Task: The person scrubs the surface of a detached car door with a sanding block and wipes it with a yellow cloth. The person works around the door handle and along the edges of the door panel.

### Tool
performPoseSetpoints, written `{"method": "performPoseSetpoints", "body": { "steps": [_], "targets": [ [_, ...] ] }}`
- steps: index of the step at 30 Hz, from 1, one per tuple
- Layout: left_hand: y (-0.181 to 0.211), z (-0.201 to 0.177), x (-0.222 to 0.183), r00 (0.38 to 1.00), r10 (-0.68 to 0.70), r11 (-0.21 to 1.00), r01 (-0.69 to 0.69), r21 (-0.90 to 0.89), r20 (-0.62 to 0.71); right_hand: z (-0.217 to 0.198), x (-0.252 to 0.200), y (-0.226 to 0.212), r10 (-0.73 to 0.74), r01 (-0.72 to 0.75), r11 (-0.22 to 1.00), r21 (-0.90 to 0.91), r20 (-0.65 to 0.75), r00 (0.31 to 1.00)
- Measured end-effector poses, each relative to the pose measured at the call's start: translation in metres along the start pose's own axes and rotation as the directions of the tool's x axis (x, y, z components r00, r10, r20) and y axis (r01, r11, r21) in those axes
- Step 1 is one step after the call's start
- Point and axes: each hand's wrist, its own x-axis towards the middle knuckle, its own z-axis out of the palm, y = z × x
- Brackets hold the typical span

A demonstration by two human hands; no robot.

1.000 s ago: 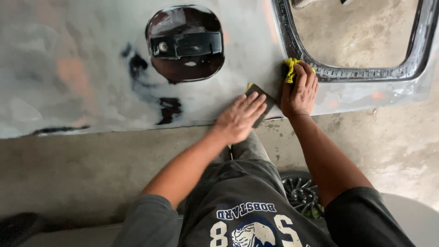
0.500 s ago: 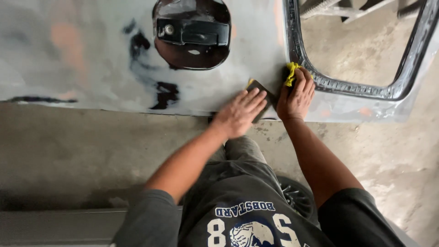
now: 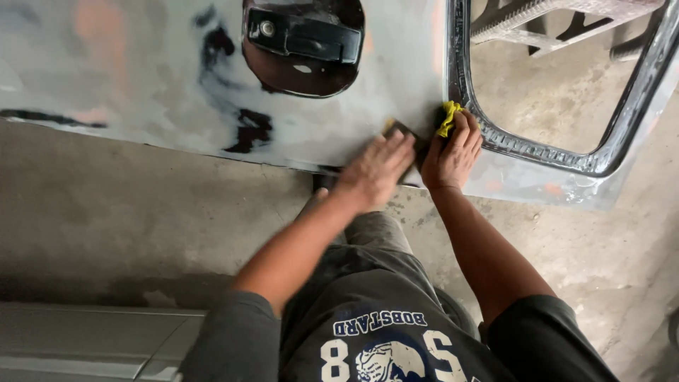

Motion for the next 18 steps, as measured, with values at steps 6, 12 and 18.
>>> {"method": "performPoseSetpoints", "body": {
  "steps": [6, 12, 18],
  "targets": [
    [-0.078, 0.012, 0.03, 0.938, -0.176, 0.945, 0.246, 0.214, -0.3, -0.001, -0.002, -0.004, 0.05, -0.05, 0.999, 0.003, 0.014, 0.999],
    [-0.013, 0.027, -0.005, 0.997, -0.054, 0.993, 0.06, 0.101, -0.058, 0.001, -0.001, -0.001, 0.028, -0.028, 0.999, 0.022, 0.0, 1.0],
    [-0.043, 0.016, 0.01, 0.914, -0.384, 0.806, 0.401, -0.436, 0.131, 0.002, 0.001, -0.002, 0.036, -0.036, 0.999, 0.0, -0.011, 0.999]
  ]
}}
